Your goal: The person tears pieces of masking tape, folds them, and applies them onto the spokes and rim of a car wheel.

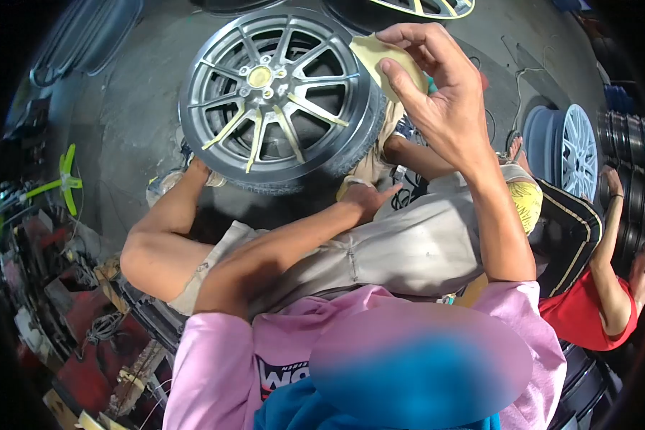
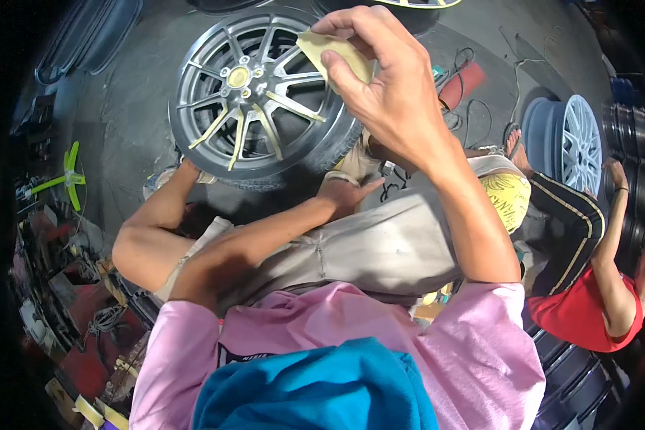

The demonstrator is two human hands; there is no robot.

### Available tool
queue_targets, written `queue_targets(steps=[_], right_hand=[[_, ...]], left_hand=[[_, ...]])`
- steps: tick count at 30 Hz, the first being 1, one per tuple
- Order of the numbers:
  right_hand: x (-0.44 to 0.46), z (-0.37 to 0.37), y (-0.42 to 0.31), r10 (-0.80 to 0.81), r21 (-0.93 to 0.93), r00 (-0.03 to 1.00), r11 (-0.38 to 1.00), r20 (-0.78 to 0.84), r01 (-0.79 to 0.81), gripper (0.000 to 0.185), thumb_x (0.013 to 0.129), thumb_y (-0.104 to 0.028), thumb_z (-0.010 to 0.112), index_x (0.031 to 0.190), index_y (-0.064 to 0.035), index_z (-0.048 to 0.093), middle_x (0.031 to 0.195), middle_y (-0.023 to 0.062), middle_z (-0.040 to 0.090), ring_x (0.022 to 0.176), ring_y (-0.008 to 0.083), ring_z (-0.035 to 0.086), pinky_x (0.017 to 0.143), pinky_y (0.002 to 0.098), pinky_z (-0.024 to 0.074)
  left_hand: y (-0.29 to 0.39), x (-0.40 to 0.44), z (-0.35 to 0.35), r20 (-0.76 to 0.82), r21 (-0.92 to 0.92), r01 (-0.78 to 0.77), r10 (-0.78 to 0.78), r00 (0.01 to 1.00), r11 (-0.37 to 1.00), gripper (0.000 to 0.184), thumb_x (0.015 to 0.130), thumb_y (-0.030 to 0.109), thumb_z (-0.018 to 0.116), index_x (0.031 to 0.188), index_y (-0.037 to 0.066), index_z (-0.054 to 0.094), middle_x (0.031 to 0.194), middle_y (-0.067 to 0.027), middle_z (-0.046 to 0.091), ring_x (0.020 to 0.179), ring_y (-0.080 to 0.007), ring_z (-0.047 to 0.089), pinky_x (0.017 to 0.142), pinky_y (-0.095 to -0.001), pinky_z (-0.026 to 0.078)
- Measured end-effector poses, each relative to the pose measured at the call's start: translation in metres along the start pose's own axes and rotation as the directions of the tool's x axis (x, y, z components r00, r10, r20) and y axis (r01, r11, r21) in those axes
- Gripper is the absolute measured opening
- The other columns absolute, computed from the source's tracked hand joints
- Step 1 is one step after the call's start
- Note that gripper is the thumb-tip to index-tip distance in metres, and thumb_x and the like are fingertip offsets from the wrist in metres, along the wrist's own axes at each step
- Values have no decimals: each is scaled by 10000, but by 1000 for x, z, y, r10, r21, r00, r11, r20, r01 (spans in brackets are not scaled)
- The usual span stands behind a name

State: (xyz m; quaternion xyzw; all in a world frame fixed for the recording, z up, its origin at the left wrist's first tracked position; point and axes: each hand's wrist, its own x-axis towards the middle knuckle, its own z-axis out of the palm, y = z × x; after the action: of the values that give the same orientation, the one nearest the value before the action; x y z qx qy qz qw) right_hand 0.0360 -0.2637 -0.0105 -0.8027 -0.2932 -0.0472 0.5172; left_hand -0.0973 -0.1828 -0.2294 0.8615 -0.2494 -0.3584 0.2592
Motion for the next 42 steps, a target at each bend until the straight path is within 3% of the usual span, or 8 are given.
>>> queue_targets(steps=[2,4,8,10,12,18,28,42], right_hand=[[-1,-4,1,43,-1,999,999,9,-43,303,915,10,706,1213,-9,656,1138,43,656,1018,111,636,951,266,506],[-1,-4,9,13,129,1000,992,-15,-11,324,921,26,696,1238,-3,634,1124,42,650,1014,104,631,947,254,508],[0,-8,19,56,195,995,980,-80,-39,248,897,-41,710,1141,-30,668,957,46,690,844,115,654,781,274,543],[-2,-11,15,148,231,987,964,-55,-132,275,909,-12,688,1181,-33,653,987,16,680,858,48,628,776,233,542],[0,-10,10,120,279,992,955,-44,-103,298,918,5,691,1208,-12,627,1010,26,672,860,36,625,760,212,543],[4,0,-16,155,471,988,873,-21,-127,378,924,43,694,1267,32,538,1062,68,636,921,76,656,786,218,554],[14,23,-36,197,540,978,817,73,-204,350,937,17,708,1237,36,529,1007,44,635,884,58,641,731,194,536],[14,26,-42,199,603,967,757,159,-254,219,937,26,706,1113,11,577,958,-3,617,830,35,605,736,192,507]], left_hand=[[-25,26,44,4,59,-6,5,1000,998,498,854,53,612,1340,161,613,951,-202,707,918,-365,715,762,-478,566],[-60,48,91,-333,231,-132,205,920,964,414,835,44,619,1239,126,638,943,-201,699,892,-351,714,710,-489,559],[-52,32,77,-324,118,-148,179,929,982,270,842,88,640,1111,73,647,924,-200,696,886,-353,711,711,-487,556],[-26,13,25,-167,-61,-64,53,985,996,185,859,128,657,1020,40,673,955,-194,701,905,-351,711,727,-477,559],[-5,-41,-64,-463,-144,-228,138,876,963,196,869,172,684,986,16,702,999,-196,706,910,-329,721,753,-435,563],[19,-143,-225,-697,-652,-456,-240,676,606,183,981,79,677,1131,-24,658,1038,-58,703,936,-95,665,813,-230,539],[21,-159,-224,-908,-369,-659,-102,407,655,315,900,-81,702,1162,-25,535,1028,-63,633,940,-101,650,827,-233,541],[24,-180,-217,-923,-344,-618,-133,362,706,224,907,-82,698,1102,-20,606,1072,-63,631,980,-100,632,860,-247,536]])
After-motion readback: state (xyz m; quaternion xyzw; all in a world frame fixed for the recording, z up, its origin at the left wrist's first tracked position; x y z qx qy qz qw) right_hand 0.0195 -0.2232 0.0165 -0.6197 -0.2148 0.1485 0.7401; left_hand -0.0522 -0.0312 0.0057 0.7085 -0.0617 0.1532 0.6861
